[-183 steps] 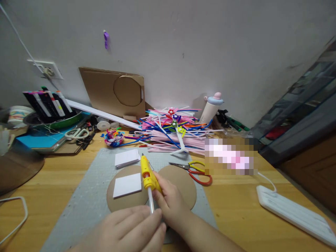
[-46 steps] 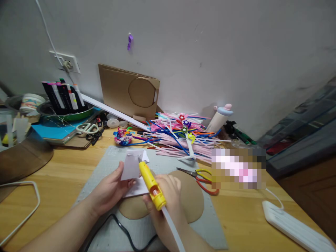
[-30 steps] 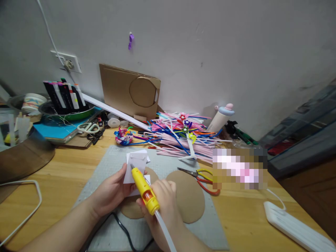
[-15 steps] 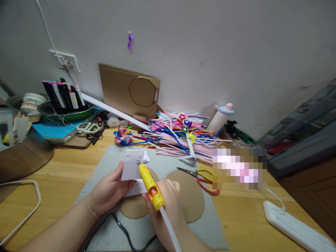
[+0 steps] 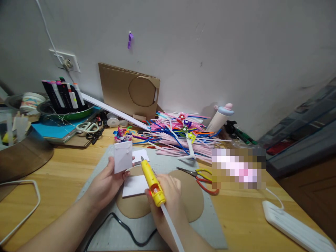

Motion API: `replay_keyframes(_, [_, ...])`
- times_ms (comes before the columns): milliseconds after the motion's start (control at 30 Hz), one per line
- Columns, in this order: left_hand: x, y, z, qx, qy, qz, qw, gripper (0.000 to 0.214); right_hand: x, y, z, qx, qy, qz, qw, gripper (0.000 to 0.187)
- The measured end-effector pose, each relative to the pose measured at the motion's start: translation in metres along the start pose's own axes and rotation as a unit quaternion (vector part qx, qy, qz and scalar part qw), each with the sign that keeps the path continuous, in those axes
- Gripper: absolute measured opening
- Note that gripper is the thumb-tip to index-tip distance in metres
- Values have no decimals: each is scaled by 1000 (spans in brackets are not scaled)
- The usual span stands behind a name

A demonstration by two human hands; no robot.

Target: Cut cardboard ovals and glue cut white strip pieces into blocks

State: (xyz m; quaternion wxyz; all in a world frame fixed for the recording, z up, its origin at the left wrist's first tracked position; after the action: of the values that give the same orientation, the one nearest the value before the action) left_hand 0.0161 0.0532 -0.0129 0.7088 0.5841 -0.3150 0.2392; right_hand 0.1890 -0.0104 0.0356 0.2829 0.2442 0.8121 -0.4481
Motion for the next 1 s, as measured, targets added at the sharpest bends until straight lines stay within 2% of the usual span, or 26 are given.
replay_keyframes(100, [0,5,0,12,7,1,1000,34,2,7,-2,30,-7,-82,996,15])
replay_keyframes(200, [1,7,0,15,13,0,1000,35,6,21,-1,114,-2,-167,979,20])
replay_keyframes(300, [-2,9,1,22,20,0,1000,35,15,43,4,235,18,-284,929,34])
replay_keyframes(400, [-9,6,1,11,37,-23,999,34,24,60,6,299,21,-375,877,40])
replay_keyframes(533, [-15,-8,1,-75,49,-53,995,39,19,71,6,299,61,-418,855,36])
replay_keyframes(733, [-7,-32,22,-256,35,-55,964,45,1,76,6,261,133,-419,859,28])
replay_keyframes(867, [-9,-33,38,-263,44,-122,956,35,-2,77,5,260,134,-427,856,26])
replay_keyframes(1000, [-4,-35,50,-270,7,-185,945,38,-3,73,5,259,124,-427,858,30])
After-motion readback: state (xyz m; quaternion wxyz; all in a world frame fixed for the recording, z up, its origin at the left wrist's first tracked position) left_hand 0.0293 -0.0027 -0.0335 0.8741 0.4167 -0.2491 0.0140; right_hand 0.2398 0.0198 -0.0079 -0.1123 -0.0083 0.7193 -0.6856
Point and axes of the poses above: each hand's wrist, its own z-axis away from the middle knuckle, its own x-axis out of the palm, y = z × x, the point moved 7 cm from there along -z, towards the middle knuckle, and after that the axes turned 7 degrees about -y, right-handed, at the moved point
